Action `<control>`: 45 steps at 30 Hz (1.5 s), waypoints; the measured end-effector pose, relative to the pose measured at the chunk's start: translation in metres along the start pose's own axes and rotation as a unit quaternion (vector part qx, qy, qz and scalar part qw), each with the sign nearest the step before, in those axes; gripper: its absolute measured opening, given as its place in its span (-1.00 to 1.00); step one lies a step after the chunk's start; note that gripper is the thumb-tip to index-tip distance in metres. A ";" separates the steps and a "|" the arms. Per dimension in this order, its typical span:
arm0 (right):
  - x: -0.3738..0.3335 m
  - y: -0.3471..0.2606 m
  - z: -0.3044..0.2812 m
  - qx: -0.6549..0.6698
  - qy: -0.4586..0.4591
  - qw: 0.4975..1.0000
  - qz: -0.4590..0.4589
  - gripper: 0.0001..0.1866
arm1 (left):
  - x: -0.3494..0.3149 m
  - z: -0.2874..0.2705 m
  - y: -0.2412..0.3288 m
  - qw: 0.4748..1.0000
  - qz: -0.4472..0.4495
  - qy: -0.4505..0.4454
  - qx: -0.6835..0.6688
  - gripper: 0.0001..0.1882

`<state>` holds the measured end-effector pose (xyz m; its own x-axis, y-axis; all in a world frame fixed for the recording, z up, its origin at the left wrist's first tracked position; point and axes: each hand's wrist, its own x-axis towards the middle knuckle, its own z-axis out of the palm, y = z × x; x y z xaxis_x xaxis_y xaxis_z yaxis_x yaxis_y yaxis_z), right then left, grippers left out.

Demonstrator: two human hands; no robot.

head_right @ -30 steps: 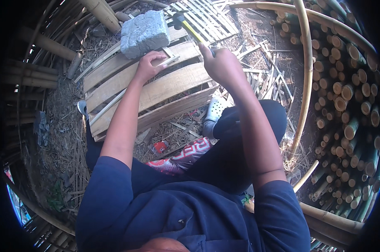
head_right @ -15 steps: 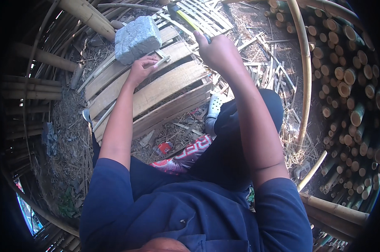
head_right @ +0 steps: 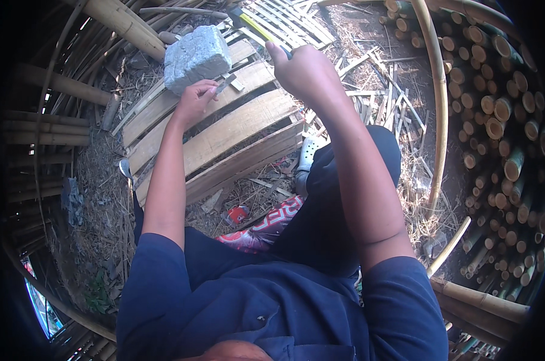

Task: The person positions wooden slats across a frame, holds them in place with a large stone, and hammers nails into the slats to secure them.

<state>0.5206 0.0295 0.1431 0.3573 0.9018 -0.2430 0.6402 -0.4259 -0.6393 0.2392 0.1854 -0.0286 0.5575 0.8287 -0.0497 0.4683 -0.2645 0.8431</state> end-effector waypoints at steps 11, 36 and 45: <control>0.001 0.001 0.006 -0.028 0.014 0.999 -0.015 -0.24 | -0.011 0.010 0.012 0.997 -0.010 0.017 0.073 -0.72; -0.006 -0.019 -0.001 -0.104 -0.005 0.992 -0.063 -0.18 | -0.009 0.036 -0.022 0.977 0.087 0.151 0.122 -0.75; 0.028 -0.012 0.016 -0.144 -0.049 0.984 -0.091 -0.16 | -0.015 0.034 -0.024 0.988 0.055 0.129 0.067 -0.74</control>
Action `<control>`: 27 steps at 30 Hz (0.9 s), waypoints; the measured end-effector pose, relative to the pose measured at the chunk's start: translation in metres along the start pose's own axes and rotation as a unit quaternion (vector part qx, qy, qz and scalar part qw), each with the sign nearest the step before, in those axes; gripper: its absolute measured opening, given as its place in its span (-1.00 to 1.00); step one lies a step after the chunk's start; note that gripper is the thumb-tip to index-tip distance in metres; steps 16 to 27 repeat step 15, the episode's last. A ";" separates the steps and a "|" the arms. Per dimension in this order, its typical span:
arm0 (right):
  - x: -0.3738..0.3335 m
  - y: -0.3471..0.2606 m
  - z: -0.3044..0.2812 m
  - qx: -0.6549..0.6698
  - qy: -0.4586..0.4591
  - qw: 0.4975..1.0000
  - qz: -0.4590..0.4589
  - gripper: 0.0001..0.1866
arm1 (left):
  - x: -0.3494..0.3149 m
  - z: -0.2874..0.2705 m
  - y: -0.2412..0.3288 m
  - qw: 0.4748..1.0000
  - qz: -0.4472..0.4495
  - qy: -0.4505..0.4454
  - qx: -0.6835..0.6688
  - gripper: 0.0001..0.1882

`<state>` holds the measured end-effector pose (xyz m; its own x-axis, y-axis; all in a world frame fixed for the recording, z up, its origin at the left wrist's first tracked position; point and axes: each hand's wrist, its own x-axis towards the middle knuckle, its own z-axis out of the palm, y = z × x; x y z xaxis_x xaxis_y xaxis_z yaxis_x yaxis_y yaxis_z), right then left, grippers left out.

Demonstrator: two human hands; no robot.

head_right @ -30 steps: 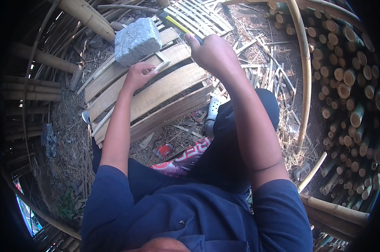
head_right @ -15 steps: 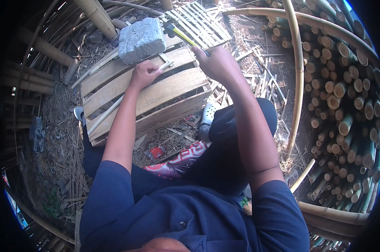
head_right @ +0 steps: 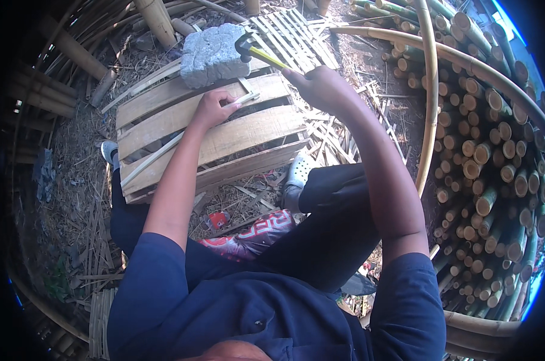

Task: The person positions wooden slats across a frame, holds them in place with a large stone, and hammers nails into the slats to secure them.

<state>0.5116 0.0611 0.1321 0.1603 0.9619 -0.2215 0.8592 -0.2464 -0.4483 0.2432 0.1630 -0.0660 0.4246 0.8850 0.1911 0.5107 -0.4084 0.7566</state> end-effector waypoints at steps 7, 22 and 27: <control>0.013 0.023 0.010 -0.025 -0.070 0.996 0.041 -0.15 | 0.003 0.003 -0.005 0.998 0.066 0.012 -0.003 -0.75; 0.022 0.035 0.021 -0.037 -0.066 0.996 0.043 -0.16 | 0.024 0.009 -0.021 0.997 -0.074 -0.006 0.018 -0.61; 0.022 0.035 0.021 -0.037 -0.066 0.996 0.043 -0.16 | 0.024 0.009 -0.021 0.997 -0.074 -0.006 0.018 -0.61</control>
